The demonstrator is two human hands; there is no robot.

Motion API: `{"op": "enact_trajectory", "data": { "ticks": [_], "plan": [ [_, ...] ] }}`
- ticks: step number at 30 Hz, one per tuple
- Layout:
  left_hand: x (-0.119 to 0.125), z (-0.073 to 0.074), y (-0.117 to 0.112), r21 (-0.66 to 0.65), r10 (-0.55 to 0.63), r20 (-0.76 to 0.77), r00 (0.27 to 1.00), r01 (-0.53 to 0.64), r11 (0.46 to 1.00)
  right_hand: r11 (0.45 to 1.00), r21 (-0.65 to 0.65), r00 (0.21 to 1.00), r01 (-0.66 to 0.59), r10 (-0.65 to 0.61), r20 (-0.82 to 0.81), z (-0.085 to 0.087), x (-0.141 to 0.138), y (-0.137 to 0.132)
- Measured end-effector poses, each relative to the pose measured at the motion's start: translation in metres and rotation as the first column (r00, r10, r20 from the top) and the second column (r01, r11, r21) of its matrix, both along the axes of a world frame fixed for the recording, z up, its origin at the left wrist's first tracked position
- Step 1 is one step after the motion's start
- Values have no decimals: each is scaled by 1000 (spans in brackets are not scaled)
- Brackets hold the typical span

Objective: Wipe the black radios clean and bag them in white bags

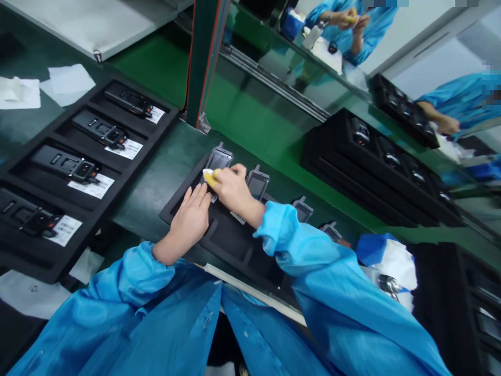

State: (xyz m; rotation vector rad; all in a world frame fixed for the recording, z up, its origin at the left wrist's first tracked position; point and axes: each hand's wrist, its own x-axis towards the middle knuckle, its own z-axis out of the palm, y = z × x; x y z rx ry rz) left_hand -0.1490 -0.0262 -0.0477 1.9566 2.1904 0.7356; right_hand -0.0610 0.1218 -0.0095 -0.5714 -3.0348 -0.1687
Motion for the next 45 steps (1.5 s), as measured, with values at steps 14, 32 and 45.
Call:
{"op": "enact_trajectory", "data": {
  "ticks": [14,32,45],
  "plan": [
    [0,4,0,-24,-17,28,999,18,1000,994,111,999,17,-14,-30,4,-2,19],
    [-1,6,0,-26,-19,11,1000,19,999,977,113,978,181,-168,-120,-5,3,21],
    [-3,5,-1,18,3,87,996,-5,1000,981,-94,986,167,-166,12,-6,18,-14]
  ]
}}
